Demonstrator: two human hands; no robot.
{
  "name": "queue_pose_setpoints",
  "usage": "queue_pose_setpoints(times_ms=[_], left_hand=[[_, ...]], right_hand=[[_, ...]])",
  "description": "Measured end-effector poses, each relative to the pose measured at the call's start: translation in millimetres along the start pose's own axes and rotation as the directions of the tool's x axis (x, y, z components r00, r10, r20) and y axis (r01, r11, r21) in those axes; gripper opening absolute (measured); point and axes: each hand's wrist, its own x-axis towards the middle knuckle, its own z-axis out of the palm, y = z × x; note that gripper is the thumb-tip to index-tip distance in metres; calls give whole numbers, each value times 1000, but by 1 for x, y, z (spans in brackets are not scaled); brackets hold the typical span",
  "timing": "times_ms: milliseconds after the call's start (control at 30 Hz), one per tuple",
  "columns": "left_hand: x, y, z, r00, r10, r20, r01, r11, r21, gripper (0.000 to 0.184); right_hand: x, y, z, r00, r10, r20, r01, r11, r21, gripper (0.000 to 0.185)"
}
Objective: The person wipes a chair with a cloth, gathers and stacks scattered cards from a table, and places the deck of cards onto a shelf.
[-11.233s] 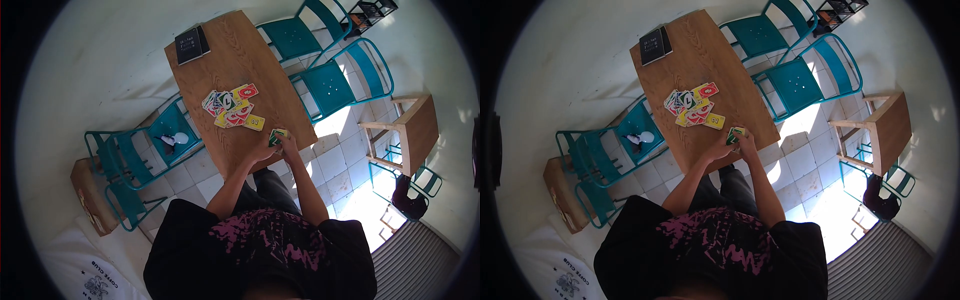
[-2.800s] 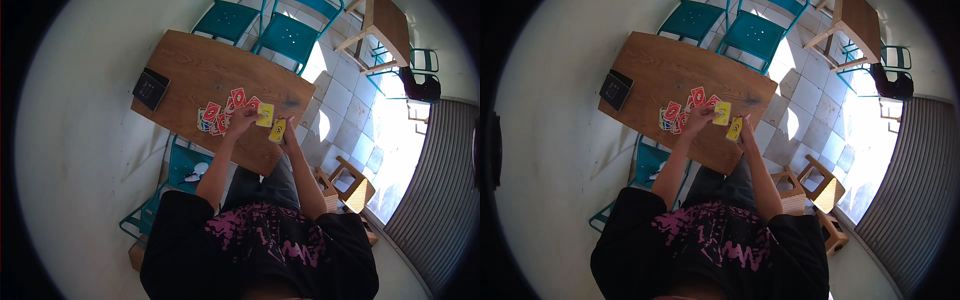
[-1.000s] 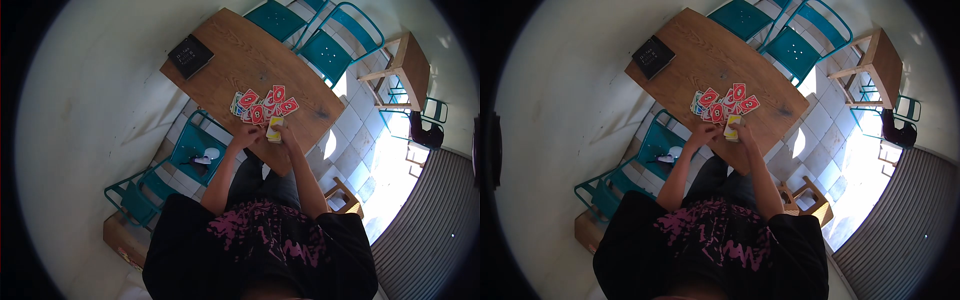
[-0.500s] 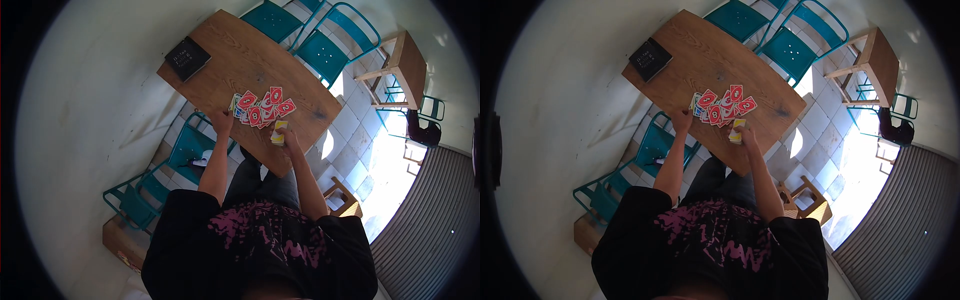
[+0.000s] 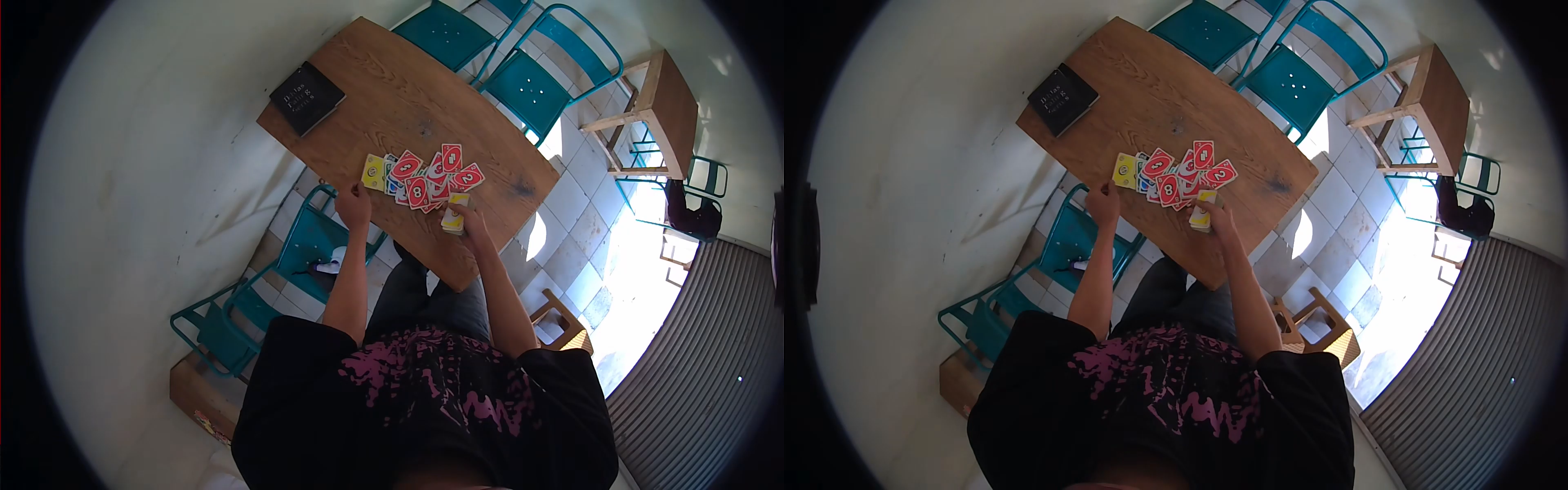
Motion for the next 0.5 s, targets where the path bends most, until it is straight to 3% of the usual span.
queue_pose_setpoints(times_ms=[100,133,200,267,300,400,433,500], left_hand=[[2,7,-13,990,-107,90,129,945,-300,19],[-1,12,-14,990,-107,90,130,945,-299,19],[-15,31,-13,815,-202,542,499,720,-482,20],[-33,52,-11,696,-142,704,567,710,-417,19],[-40,55,-9,696,-142,703,567,710,-418,19],[-53,62,-4,481,48,875,490,813,-314,20],[-53,52,3,479,49,876,491,812,-314,20],[-44,30,13,824,32,566,200,918,-343,22]], right_hand=[[7,-1,3,997,-52,49,53,999,-9,27],[9,-1,4,994,-79,76,80,997,-14,28],[10,-2,14,992,-109,68,112,993,-41,28],[11,-5,24,983,-177,49,181,978,-100,29],[15,-3,21,983,-177,49,181,978,-101,29],[28,7,13,992,-123,30,126,986,-111,37],[25,4,14,992,-124,27,126,986,-112,37],[17,-3,15,984,-176,7,176,981,-78,33]])
